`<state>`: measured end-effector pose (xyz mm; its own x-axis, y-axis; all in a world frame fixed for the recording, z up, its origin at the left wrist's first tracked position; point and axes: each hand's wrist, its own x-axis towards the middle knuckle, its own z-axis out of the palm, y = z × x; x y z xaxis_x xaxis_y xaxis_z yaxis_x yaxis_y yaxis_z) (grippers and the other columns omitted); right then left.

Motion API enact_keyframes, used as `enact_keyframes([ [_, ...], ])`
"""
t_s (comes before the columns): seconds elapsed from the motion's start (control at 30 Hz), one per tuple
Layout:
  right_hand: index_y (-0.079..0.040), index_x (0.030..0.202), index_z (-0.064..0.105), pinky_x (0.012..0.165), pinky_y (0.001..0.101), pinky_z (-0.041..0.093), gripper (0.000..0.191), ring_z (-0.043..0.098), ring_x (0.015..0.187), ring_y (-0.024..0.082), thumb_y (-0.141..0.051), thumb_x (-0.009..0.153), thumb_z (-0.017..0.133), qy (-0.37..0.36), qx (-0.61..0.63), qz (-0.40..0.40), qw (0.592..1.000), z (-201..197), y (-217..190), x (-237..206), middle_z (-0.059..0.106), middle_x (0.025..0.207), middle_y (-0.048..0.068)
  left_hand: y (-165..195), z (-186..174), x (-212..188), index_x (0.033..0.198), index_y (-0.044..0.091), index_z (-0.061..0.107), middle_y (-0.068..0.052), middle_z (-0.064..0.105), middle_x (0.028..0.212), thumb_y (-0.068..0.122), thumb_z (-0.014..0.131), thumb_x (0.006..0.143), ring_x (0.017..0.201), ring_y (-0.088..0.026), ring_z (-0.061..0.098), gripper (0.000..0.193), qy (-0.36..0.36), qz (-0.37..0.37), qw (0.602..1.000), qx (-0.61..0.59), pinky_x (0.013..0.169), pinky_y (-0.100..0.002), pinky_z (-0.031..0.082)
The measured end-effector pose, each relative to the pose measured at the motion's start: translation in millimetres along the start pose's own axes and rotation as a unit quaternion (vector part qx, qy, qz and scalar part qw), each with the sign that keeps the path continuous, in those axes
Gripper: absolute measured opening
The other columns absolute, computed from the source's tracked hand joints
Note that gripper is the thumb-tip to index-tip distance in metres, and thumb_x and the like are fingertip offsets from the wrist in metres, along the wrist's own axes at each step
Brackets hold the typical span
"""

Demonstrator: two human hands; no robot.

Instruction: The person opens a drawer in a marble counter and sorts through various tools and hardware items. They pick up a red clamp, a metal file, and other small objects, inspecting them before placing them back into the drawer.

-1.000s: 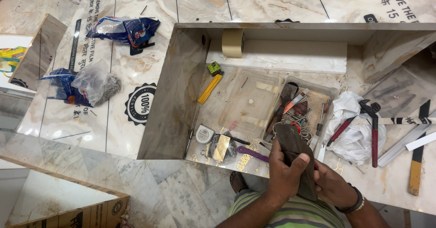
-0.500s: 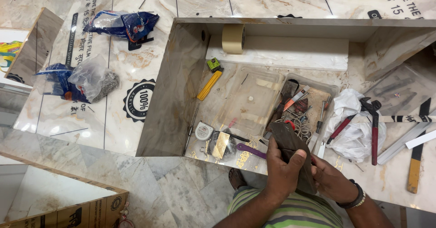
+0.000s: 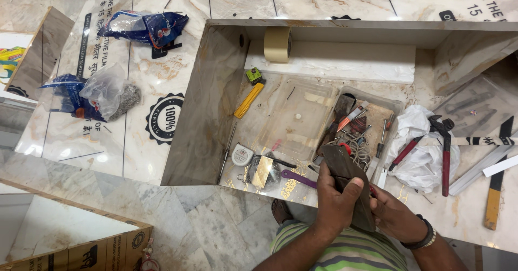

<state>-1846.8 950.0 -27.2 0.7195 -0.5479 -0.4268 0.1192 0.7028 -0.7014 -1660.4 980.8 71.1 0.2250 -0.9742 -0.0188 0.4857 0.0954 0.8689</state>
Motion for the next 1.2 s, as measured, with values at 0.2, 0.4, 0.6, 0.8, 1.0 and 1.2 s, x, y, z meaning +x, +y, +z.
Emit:
enact_keyframes([
  [0.2,-0.01,0.164,0.028,0.061,0.0257,0.037,0.092,0.043,0.07,0.007,-0.056,0.093,0.063,-0.012,-0.007,-0.019,1.0,-2.8,2.9,0.3,0.058,0.101,0.0,1.7,0.6,0.3,0.132,0.001,0.045,-0.006,0.063,0.106,0.016,0.067,0.097,0.094,-0.011,0.06,0.044,-0.009,0.0,1.0,0.002,0.084,-0.028,0.054],
  [0.4,-0.014,0.16,0.026,0.065,0.0282,0.042,0.097,0.05,0.078,0.008,-0.054,0.083,0.068,-0.012,0.007,-0.001,1.0,-6.3,2.2,-1.4,0.062,0.114,-0.001,1.0,-0.4,-2.5,0.132,0.001,0.044,-0.006,0.062,0.109,0.019,0.067,0.096,0.097,-0.011,0.059,0.046,-0.029,0.024,0.998,0.048,0.088,-0.029,0.054],
  [0.6,-0.01,0.165,0.023,0.075,0.0306,0.045,0.096,0.053,0.092,0.01,-0.051,0.092,0.07,-0.059,0.043,-0.038,0.997,-4.4,2.4,-0.2,0.06,0.118,0.002,-0.8,0.4,-1.5,0.138,0.0,0.044,-0.005,0.061,0.111,0.023,0.069,0.096,0.1,-0.011,0.057,0.054,-0.024,0.029,0.998,0.057,0.091,-0.029,0.053],
  [0.8,-0.012,0.164,0.027,0.064,0.0258,0.041,0.095,0.047,0.076,0.007,-0.052,0.088,0.068,-0.02,0.012,-0.008,1.0,-6.0,4.7,0.4,0.061,0.111,0.0,-1.0,-1.6,-0.9,0.139,0.0,0.042,-0.006,0.062,0.11,0.023,0.07,0.096,0.097,-0.011,0.06,0.056,-0.027,0.006,0.999,0.017,0.088,-0.028,0.054],
  [1.0,-0.013,0.16,0.027,0.066,0.0251,0.043,0.095,0.051,0.081,0.006,-0.055,0.084,0.066,0.005,-0.033,0.003,0.999,-8.2,2.5,1.9,0.062,0.118,-0.003,-1.8,-2.4,0.6,0.137,-0.002,0.043,-0.007,0.062,0.111,0.023,0.07,0.099,0.099,-0.012,0.06,0.053,-0.033,0.018,0.999,0.033,0.089,-0.029,0.054],
  [1.2,-0.012,0.161,0.029,0.065,0.0242,0.041,0.095,0.049,0.081,0.005,-0.058,0.085,0.064,0.011,-0.072,0.009,0.997,-12.0,-2.3,2.5,0.062,0.117,-0.003,-0.8,-2.5,2.2,0.139,0.001,0.042,-0.005,0.061,0.11,0.026,0.07,0.097,0.099,-0.011,0.059,0.057,-0.03,0.02,0.999,0.036,0.09,-0.028,0.053],
])
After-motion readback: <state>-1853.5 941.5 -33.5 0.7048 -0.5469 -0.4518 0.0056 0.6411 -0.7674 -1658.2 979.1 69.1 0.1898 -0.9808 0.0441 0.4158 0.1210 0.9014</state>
